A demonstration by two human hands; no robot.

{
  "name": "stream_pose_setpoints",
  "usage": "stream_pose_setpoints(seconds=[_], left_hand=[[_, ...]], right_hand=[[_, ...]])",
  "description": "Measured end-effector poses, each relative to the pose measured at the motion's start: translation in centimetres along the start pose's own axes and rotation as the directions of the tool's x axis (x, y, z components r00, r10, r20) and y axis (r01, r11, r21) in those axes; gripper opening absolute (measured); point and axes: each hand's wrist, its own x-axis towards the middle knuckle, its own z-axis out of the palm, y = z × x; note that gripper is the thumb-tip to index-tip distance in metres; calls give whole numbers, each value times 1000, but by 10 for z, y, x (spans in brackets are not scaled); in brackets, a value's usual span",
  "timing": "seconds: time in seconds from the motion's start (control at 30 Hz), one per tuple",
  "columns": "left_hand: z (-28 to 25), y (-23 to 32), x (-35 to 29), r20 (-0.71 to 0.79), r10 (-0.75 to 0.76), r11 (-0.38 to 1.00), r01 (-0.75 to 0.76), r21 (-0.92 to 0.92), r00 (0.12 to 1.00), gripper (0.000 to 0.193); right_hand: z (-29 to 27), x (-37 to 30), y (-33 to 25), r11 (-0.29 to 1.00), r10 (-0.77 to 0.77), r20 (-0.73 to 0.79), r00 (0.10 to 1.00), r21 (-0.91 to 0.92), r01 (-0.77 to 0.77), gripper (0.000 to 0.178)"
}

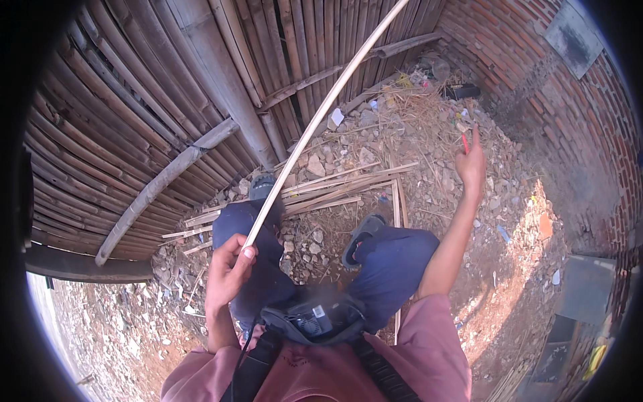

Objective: The person is using a utility knife to shave thin strips from a length of bamboo while sitting on the ground.

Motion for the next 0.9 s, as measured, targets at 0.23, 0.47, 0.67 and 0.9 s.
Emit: stream_pose_setpoints(seconds=[0.23, 0.47, 0.67, 0.9], left_hand=[[20, 4, 18, -30, 0, 983, -6, -186, 1000, 14], [29, 1, 29, -93, 51, 989, -63, -134, 994, 16], [37, 6, 30, -144, 61, 984, -84, -160, 988, 18], [41, 2, 30, -232, 55, 993, -79, -92, 971, 19]], right_hand=[[1, -58, -131, 824, -277, -63, 959, 497, 271, 48], [19, -166, -215, 486, -714, 8, 700, 725, 488, 41], [24, -210, -231, 416, -820, 28, 572, 715, 561, 42], [34, -224, -232, 449, -802, 40, 596, 699, 557, 42]])
